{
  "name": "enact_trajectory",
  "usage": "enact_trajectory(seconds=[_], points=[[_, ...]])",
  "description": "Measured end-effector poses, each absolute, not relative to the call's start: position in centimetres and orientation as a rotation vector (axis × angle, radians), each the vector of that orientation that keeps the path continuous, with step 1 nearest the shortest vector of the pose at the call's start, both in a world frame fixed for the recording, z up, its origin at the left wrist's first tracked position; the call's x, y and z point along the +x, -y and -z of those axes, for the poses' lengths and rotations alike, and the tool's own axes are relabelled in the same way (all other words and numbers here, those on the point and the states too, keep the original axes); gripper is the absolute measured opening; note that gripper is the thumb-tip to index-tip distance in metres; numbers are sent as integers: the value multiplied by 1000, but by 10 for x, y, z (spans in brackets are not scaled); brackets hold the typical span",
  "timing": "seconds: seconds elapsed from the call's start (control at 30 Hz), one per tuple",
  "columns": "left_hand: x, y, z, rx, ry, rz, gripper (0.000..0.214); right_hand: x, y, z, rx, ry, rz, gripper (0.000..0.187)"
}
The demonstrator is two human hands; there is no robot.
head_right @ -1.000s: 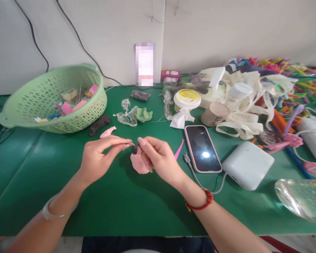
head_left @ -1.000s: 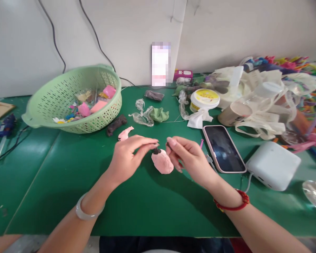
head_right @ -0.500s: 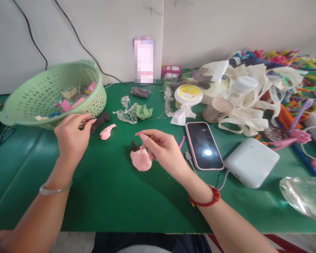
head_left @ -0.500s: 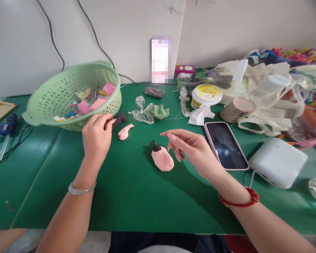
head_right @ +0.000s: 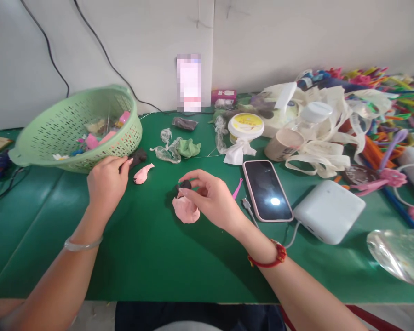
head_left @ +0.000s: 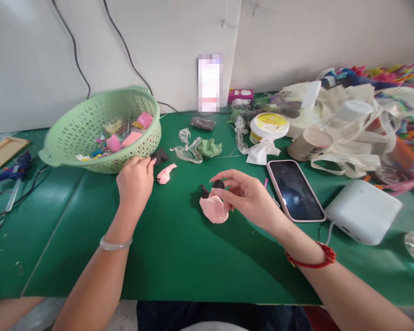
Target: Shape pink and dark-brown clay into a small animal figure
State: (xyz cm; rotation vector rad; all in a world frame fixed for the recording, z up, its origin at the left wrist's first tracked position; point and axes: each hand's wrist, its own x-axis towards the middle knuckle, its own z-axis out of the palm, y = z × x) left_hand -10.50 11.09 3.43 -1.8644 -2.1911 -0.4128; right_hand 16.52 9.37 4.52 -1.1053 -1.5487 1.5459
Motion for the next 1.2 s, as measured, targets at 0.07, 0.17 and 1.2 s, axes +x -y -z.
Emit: enact_trajectory(seconds=[0.07, 0.17, 1.2], points=[[-102, -110, -34, -1873, 2175, 323, 41, 165, -94, -46, -1072, 1541, -1552, 26], [-98, -108, -35, -1893, 2155, 293, 42, 163, -94, -46, -1058, 1504, -1511, 27], [-30, -66, -52, -2821, 1959, 1595, 18, 159, -89, -48, -998, 1532, -1623, 42]])
